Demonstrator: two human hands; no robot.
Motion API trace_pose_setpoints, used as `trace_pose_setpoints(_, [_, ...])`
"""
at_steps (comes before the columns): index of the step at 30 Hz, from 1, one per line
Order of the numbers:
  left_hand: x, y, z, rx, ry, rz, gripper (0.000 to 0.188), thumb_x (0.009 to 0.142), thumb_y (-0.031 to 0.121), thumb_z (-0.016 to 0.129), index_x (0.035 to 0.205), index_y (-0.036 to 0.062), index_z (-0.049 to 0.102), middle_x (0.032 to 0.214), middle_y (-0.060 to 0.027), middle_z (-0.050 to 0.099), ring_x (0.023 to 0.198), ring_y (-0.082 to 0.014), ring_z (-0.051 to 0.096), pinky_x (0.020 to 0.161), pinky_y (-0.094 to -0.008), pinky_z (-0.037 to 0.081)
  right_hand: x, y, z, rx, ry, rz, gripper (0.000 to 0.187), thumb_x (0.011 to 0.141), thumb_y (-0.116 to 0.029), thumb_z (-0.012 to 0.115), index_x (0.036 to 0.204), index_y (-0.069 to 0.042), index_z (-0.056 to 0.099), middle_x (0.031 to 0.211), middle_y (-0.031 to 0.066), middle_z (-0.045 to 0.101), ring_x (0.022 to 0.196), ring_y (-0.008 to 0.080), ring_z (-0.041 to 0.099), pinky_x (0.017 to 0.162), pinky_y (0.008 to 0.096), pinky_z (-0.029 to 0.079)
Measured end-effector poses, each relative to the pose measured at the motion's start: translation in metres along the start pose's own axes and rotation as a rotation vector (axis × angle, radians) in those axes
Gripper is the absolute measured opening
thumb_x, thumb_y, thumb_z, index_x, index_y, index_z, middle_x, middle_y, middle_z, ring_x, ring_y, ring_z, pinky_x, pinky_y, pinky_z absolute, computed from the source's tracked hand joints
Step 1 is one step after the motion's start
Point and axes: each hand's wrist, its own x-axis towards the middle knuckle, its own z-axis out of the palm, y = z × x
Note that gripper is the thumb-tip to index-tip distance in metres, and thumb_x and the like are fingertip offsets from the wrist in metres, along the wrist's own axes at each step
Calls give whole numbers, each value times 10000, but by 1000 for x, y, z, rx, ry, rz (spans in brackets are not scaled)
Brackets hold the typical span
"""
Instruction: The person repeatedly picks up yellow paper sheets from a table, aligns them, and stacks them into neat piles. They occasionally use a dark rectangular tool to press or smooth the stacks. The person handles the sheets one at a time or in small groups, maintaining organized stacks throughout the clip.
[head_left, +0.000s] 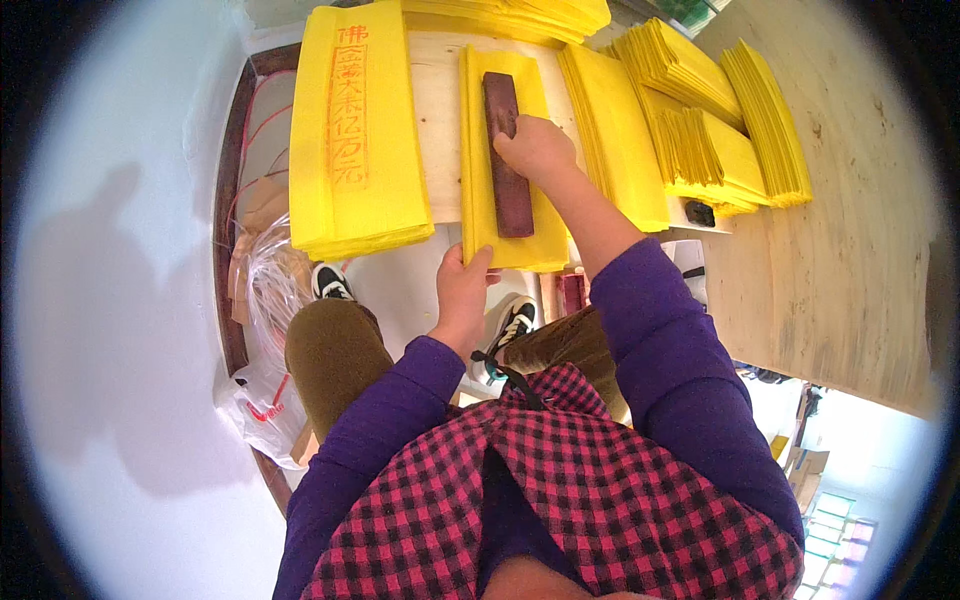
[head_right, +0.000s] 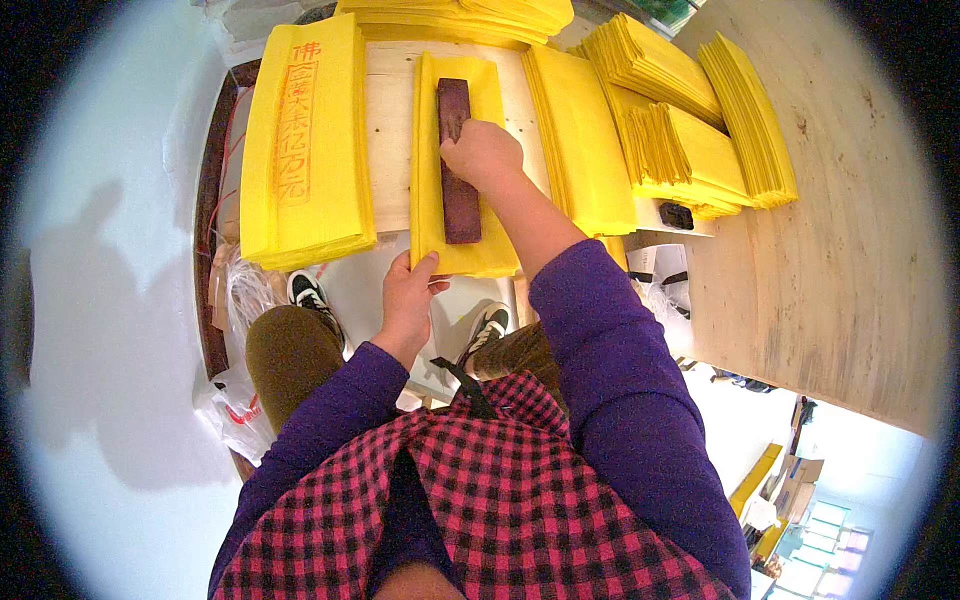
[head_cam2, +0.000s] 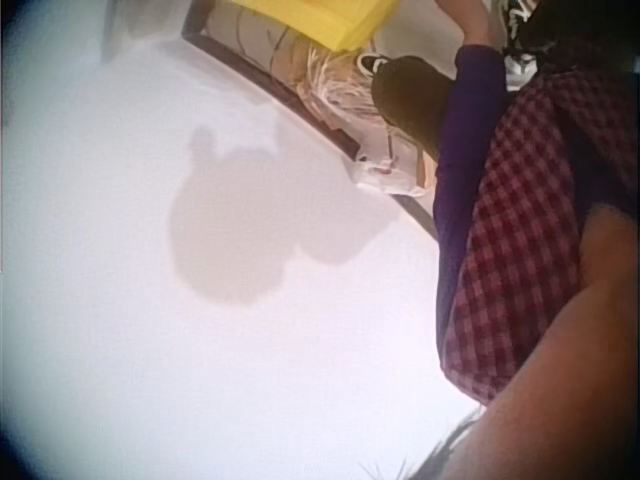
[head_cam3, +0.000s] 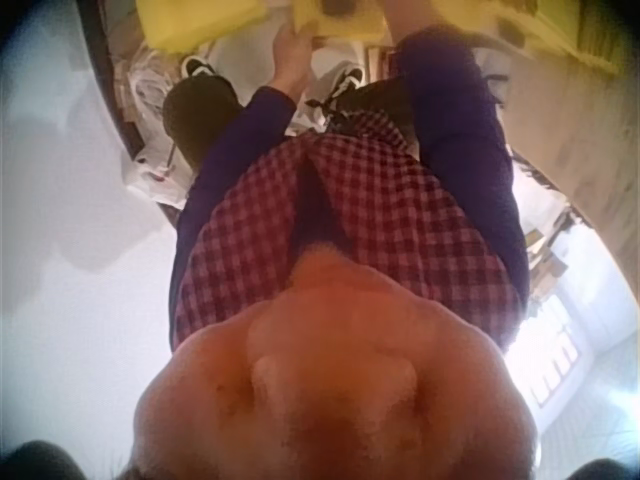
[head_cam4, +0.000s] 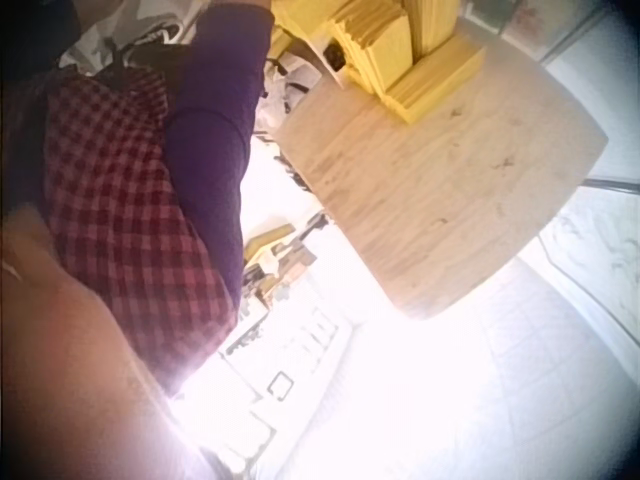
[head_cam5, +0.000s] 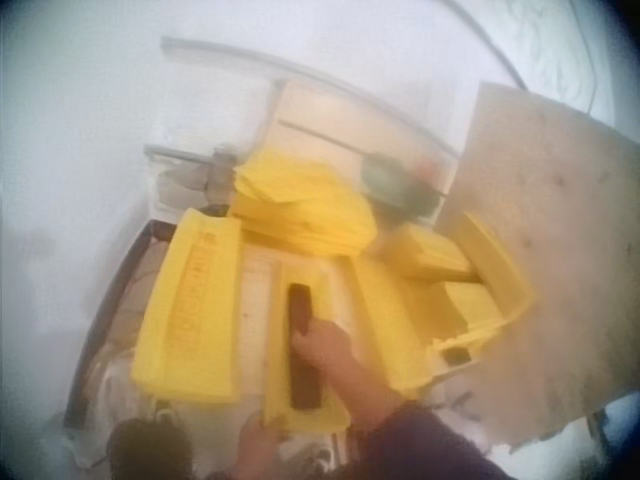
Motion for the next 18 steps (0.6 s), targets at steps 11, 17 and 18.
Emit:
trace_pose_setpoints(11, [1,1,1,17,0,-17,217,889,174,541,1036,15,532,922,-60,610,782,-141,579,681,-275,465,1,5,14,51,78,1,411,785,-379,499,925,-26,657,897,198,655,864,340,632,768,419,497])
trace_pose_setpoints(17, [0,3,-2,23,-34,2,232,891,195,543,1046,23,531,939,-63,608,789,-151,580,672,-278,466,2,11,11,146,68,-1,418,769,-370,515,906,0,652,905,209,650,884,340,628,775,419,494])
trace_pose_setpoints(18, [0,2,-4,38,-44,4,230,897,205,539,1049,32,533,950,-63,609,790,-154,580,670,-280,464,2,15,8,182,49,-2,426,765,-369,522,912,10,648,916,211,648,895,338,627,779,418,493])
